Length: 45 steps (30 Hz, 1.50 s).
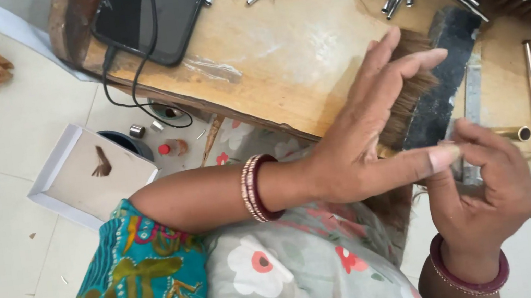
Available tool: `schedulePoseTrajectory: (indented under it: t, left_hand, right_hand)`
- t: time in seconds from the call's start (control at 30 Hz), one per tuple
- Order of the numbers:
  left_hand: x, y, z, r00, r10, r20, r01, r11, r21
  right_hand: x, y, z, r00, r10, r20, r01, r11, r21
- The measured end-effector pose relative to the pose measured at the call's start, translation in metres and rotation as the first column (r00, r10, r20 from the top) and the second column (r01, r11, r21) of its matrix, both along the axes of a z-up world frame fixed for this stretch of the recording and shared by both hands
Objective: The person sits at a workbench assembling makeup brushes. They pick metal ferrules and tufts of hair, press the hair into the ferrules by hand, and place the assembled brushes on the table among finished brushes.
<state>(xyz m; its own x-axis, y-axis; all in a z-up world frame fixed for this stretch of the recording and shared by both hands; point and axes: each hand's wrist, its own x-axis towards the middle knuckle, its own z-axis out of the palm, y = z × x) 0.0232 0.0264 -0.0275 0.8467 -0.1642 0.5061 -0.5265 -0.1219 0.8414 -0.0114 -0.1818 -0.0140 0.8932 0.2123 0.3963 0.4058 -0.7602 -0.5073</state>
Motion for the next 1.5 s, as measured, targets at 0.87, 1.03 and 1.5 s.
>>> schedulePoseTrajectory:
  t: [0.87, 1.03, 1.5]
  left_hand:
    - [0.015, 0.014, -0.008, 0.979, 0.205, -0.019, -0.168, 0.846, 0.506]
    - [0.009, 0.02, -0.001, 0.975, 0.21, 0.075, -0.22, 0.852, 0.476]
    - [-0.006, -0.025, 0.006, 0.991, -0.129, 0.028, 0.13, 0.989, -0.069]
  right_hand:
    - [0.028, 0.025, -0.029, 0.985, 0.024, 0.168, 0.071, 0.84, -0.538]
    - [0.022, 0.014, -0.005, 0.962, -0.047, 0.27, 0.134, 0.941, -0.312]
    - [0.005, 0.009, -0.009, 0.888, 0.0, 0.46, 0.031, 0.998, -0.06]
